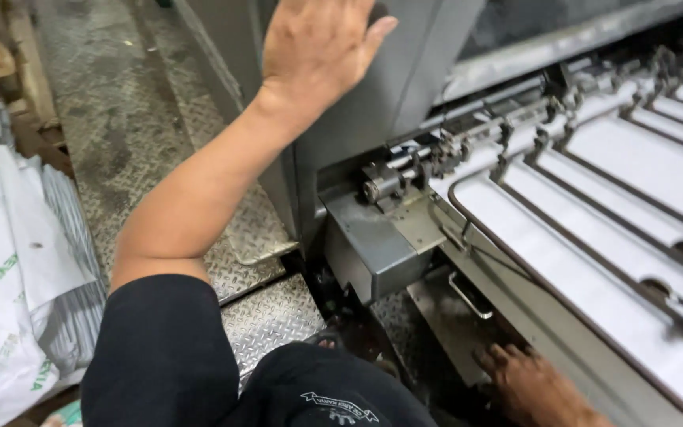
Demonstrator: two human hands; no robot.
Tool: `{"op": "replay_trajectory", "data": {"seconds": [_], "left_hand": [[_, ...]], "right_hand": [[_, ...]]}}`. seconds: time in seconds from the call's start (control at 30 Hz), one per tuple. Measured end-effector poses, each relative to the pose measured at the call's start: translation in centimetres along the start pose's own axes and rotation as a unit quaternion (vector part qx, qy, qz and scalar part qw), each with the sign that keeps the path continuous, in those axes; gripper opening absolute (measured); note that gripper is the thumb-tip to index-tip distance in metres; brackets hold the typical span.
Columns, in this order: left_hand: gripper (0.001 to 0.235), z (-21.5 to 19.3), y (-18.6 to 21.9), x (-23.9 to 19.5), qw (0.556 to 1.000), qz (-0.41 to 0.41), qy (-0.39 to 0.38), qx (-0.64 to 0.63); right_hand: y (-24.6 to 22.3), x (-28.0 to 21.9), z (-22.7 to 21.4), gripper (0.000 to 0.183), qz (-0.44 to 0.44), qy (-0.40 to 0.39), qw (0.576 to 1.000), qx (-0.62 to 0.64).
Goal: The person adjusts a large industrial machine by hand, manipulating a metal lever and touching various components on the side and top of the equipment. The person repeatedly moves their hands along the machine's frame and control panel area.
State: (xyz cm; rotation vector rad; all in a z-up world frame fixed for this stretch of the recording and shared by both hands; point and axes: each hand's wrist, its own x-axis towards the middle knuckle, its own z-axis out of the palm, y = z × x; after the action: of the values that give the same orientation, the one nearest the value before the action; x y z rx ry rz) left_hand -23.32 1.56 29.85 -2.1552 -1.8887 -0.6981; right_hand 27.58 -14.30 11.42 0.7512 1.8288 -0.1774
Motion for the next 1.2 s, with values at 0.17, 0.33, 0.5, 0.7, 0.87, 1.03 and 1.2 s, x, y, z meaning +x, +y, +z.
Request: {"op": "replay_trajectory", "data": {"seconds": [0.17,0.33,0.5,0.7,0.87,1.03,1.2], "left_hand": [[0.054,7.4,-0.5,1.3,0.974,0.111,0.174,0.094],[0.058,11.8,0.6,2.1,0.938,0.137,0.242,0.205],[0.070,14.3,2.2,3.0,0.950,0.150,0.196,0.194],[0.069,19.1,3.5,4.5,0.949,0.159,0.181,0.203],[0.071,17.1,5.2,4.0,0.971,0.151,0.145,0.112],[0.075,12.1,4.9,1.4,0.985,0.111,0.124,0.039],[0.080,10.7,1.3,-2.3,0.972,0.083,0.187,0.119]], "right_hand": [[-1.2,-2.6,-3.2,0.055,-0.026,-0.022,0.999,-0.033],[-1.6,-2.5,-1.1,0.068,-0.016,0.029,0.999,-0.016],[-2.2,-5.1,-5.0,0.064,-0.037,0.000,0.993,-0.112],[-2.3,-7.6,-7.9,0.069,-0.044,-0.052,0.989,-0.130],[-2.0,-3.9,-2.5,0.062,-0.030,-0.039,0.991,-0.125],[-0.2,-0.2,1.7,0.058,-0.011,0.005,0.998,-0.068],[3.7,15.2,26.1,0.044,-0.014,0.072,0.996,-0.056]]}}
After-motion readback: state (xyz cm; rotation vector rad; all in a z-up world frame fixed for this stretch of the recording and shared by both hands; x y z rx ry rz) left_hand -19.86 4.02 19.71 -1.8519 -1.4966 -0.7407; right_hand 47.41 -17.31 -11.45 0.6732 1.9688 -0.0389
